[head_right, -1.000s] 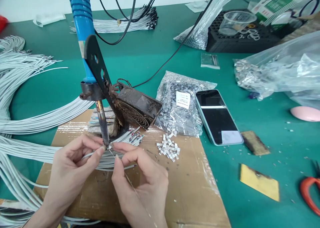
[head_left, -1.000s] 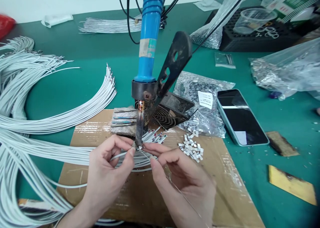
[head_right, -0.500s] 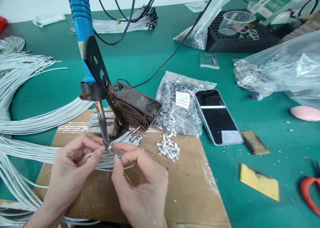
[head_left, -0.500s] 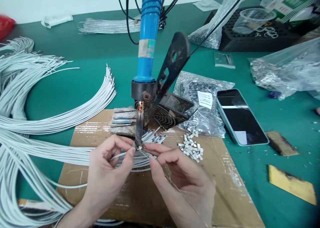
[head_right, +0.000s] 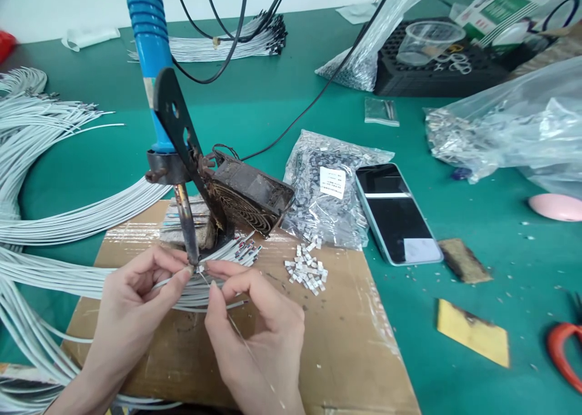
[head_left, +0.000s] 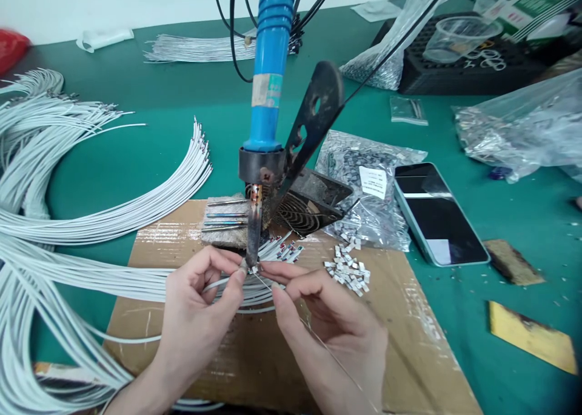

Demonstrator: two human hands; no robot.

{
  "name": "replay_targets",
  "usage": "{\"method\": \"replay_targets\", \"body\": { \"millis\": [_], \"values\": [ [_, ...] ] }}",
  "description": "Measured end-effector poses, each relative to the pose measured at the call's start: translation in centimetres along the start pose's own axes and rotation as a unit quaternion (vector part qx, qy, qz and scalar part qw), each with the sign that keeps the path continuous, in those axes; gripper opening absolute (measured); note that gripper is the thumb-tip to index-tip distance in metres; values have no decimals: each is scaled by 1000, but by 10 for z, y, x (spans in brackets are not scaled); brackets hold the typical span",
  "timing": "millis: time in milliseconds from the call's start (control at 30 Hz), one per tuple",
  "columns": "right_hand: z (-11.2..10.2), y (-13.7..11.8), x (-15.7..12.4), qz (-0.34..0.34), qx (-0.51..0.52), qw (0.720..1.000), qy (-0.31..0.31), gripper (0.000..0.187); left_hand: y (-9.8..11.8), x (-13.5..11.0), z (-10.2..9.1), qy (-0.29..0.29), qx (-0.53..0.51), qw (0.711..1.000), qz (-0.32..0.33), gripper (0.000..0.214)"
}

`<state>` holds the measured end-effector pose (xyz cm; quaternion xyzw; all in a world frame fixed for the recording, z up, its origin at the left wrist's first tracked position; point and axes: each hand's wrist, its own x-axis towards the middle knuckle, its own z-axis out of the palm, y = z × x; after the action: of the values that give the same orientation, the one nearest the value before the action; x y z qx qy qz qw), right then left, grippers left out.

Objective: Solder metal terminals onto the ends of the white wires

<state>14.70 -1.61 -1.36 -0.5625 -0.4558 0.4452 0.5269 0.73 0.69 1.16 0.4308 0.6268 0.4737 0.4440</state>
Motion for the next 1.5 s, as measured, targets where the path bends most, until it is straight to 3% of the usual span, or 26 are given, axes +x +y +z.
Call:
{"method": "replay_targets", "body": {
  "millis": [300, 700, 900, 1500],
  "values": [
    [0, 1, 1, -3, -2, 1000, 2, 21, -1, -4, 3, 20, 14, 1000, 5, 16],
    [0, 2, 1, -13, 3, 1000, 8, 20, -5, -5, -2, -7, 29, 999, 16, 16],
    [0, 2, 0, -10, 5, 1000, 0, 20, -2, -5, 3, 22, 21, 999, 18, 15],
    [2, 4, -3, -40, -5, 999, 17, 19, -9, -7, 2, 8, 52, 998, 25, 16]
  ]
}}
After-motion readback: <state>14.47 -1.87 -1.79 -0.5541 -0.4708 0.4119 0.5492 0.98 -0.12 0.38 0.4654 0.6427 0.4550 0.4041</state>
